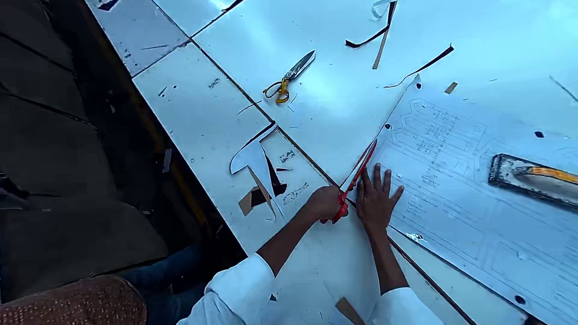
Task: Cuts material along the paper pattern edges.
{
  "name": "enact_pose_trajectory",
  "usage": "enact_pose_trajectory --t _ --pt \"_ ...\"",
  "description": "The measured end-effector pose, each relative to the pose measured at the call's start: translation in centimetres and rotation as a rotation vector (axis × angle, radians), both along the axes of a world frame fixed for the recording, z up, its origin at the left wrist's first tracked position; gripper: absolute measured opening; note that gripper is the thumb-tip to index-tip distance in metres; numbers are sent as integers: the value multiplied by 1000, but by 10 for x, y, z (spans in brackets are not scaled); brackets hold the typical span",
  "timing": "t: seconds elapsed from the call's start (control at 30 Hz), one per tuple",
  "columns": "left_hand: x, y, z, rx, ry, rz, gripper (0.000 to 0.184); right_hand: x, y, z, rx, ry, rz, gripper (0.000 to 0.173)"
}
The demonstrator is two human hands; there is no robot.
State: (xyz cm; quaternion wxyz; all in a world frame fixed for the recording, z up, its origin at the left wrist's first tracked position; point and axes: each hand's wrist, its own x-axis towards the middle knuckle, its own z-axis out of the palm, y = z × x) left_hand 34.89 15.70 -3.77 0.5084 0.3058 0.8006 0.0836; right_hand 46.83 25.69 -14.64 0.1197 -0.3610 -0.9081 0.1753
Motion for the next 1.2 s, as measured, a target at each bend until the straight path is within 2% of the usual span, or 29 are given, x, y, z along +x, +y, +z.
enact_pose_trajectory --t 0.5,1.03,1.2 --pt "3 11 5 -54 65 -24 28 1 0 -2 10 1 -3 50" --pt "2 9 0 12 24 28 28 0 1 -1 13 -2 6 50" --pt "-1 20 0 1 32 -29 30 0 0 0 21 -6 8 50"
